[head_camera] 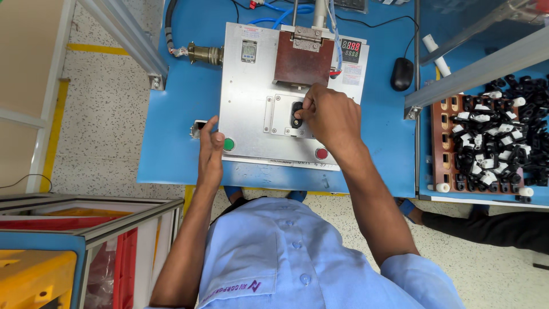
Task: The person repeatedly places small black and white electrical components into a testing jig on a blue workbench, presses green buttons to operate the machine, and removes the components. The person also retrieves components from a yellow bin and places them into the jig for testing.
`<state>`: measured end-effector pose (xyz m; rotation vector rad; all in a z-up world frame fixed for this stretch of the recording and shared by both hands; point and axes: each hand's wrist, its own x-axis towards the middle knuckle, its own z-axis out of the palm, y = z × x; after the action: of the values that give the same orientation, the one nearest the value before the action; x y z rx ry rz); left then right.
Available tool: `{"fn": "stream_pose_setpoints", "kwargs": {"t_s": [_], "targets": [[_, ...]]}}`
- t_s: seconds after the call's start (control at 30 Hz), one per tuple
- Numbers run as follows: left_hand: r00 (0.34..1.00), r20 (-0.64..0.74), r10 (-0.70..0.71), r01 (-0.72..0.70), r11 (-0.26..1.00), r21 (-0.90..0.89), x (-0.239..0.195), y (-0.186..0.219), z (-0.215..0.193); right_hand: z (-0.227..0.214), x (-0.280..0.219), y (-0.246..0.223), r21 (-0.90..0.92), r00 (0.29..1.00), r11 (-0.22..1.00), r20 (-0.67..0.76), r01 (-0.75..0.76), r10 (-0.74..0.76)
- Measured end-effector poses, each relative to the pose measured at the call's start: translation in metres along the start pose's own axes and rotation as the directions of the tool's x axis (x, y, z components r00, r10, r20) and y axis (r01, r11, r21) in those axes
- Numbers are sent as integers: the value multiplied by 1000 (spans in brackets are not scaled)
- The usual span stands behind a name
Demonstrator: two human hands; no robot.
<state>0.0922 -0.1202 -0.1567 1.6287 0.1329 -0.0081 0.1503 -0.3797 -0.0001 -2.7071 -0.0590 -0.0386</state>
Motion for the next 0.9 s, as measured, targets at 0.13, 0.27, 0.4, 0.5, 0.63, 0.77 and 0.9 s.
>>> {"fn": "stream_pose_setpoints", "kwargs": {"t_s": [0.13, 0.27, 0.4, 0.5, 0.63, 0.77, 0.9], "targets": [[997, -28, -72, 74, 994, 78, 1, 13, 11, 15, -26, -12, -254, 960, 943, -123, 214, -251], [1000, -14, 6, -4, 996, 93, -3, 15, 7, 25, -60, -7, -487, 856, 766, -66, 420, -512], [998, 4, 56, -56, 993, 106, -1, 11, 6, -5, -78, 52, 318, 899, 846, -61, 429, -433], [999, 34, -29, 27, 998, 54, 2, 11, 3, 2, -99, 88, 179, 908, 984, -409, -21, 94], [995, 78, -55, 54, 999, 3, 0, 18, 0, 53, -118, 119, 652, 847, 568, 240, -503, 475], [987, 70, -146, 147, 989, -8, 13, 20, -3, 91, -113, 142, 891, 870, 110, 394, -441, 296], [989, 23, -143, 143, 989, 27, 14, 21, 1, 93, -114, 148, 837, 851, 269, 364, -477, 380]]}}
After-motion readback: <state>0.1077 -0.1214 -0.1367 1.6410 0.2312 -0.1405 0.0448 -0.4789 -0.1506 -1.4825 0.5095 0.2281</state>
